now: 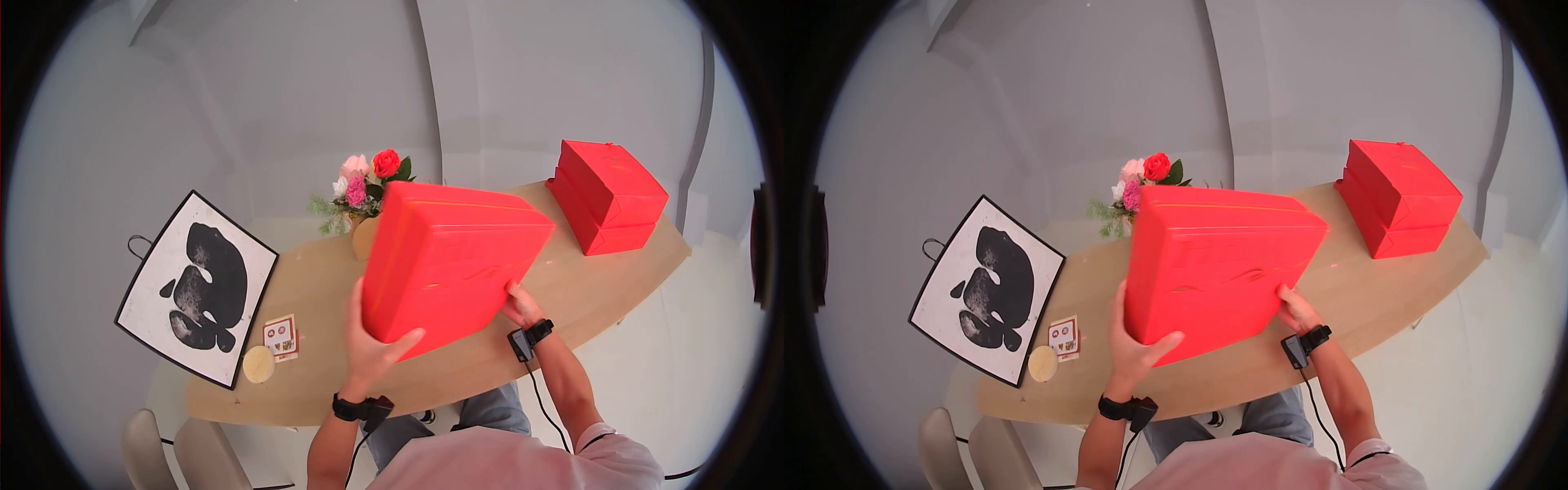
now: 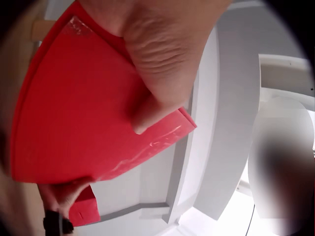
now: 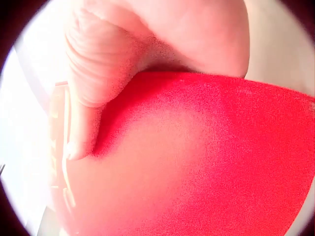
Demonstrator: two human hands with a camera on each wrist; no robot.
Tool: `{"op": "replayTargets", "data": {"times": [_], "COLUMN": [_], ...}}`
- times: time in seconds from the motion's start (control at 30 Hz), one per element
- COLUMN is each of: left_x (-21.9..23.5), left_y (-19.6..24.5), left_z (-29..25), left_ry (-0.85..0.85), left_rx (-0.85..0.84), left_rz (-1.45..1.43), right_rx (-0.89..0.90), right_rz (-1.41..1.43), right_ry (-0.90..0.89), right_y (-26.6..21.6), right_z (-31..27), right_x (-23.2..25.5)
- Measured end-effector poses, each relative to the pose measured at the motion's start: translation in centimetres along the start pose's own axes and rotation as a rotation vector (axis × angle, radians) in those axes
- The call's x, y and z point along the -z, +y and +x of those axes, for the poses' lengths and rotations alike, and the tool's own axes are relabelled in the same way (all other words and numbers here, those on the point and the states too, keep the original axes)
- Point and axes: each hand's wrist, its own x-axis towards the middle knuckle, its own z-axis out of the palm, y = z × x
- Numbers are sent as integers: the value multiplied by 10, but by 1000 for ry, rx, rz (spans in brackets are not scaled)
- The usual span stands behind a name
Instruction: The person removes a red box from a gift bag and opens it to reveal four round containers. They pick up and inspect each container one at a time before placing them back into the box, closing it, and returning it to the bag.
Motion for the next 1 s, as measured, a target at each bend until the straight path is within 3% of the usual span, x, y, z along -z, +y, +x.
{"op": "replayTargets", "data": {"times": [0.03,0.07,0.13,0.17,0.23,0.27,0.3,0.33,0.37,0.53,0.63,0.83,0.9,0.93,1.0], "left_x": [6,17,43,50,63,69,74,78,75,50,42,41,42,44,49], "left_y": [-9,-16,-28,-34,-48,-69,-101,-120,-125,-119,-112,-104,-101,-99,-95], "left_z": [-2,-3,-6,-10,-21,-28,-34,-37,-40,-55,-63,-76,-80,-81,-82], "left_ry": [30,23,-8,-14,113,111,120,125,122,190,185,204,216,222,229], "left_rx": [96,92,268,269,393,394,363,327,321,241,269,345,372,390,426], "left_rz": [-247,-241,-448,-440,-785,-775,-918,-1060,-1051,-1377,-1387,-1347,-1323,-1306,-1275], "right_rx": [-40,-33,35,53,189,308,312,399,488,494,594,544,671,662,412], "right_rz": [-33,-24,-427,-539,-733,-814,-805,-1010,-1216,-1409,-1538,-1641,-1590,-1595,-1627], "right_ry": [-10,-11,-110,-149,-268,-349,-352,-414,-471,-514,-548,-422,-351,-349,-336], "right_y": [-8,-17,-41,-57,-67,-66,-71,-79,-84,-75,-57,-36,-27,-29,-41], "right_z": [-4,-8,-18,-23,-26,-25,-29,-36,-43,-73,-79,-79,-73,-72,-68], "right_x": [-23,-46,-98,-125,-162,-175,-192,-213,-233,-307,-328,-341,-329,-324,-307]}}
